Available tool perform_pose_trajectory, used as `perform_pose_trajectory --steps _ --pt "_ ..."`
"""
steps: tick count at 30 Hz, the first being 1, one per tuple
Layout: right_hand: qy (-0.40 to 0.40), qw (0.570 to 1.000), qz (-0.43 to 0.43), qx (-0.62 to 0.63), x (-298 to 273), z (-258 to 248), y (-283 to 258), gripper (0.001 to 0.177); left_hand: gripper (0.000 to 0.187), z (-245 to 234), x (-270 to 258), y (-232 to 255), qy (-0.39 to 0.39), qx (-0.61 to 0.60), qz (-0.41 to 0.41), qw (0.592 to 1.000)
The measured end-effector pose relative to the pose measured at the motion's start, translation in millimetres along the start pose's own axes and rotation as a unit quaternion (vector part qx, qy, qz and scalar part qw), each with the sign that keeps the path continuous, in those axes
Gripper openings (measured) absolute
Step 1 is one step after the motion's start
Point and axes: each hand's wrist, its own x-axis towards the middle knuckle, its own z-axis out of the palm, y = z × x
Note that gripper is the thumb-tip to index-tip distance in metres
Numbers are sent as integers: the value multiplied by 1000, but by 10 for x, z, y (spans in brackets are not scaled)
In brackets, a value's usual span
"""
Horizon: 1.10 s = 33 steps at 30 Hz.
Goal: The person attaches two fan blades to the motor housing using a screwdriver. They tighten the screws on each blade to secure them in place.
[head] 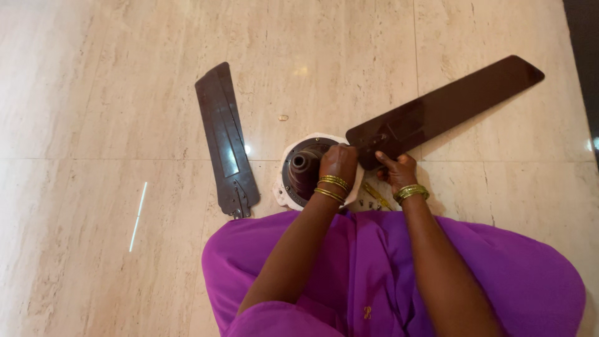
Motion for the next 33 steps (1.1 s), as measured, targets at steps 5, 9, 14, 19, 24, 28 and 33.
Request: perform_pose_trajectory --steps 5,9,14,19,24,28,33 --pt "17 1000 -2 -5 34 -50 78 35 12 52 31 16 20 11 5 1000" --pt "20 1000 -7 -21 63 -100 167 35 12 114 39 -31 12 20 26 999" --pt "30 998 -15 -52 15 -121 176 40 14 124 61 -9 -3 -6 27 1000" --pt "20 994 -30 -105 -188 -133 102 31 15 132 35 35 12 -8 12 1000" --pt "37 976 -72 -201 -495 -160 -11 27 15 148 9 9 22 -20 15 999" --pt "45 886 -96 -452 -725 -107 -119 26 13 153 -7 -22 43 -9 24 999" --pt "3 773 -113 -625 -936 64 -142 40 12 231 -38 -39 66 -8 44 997"
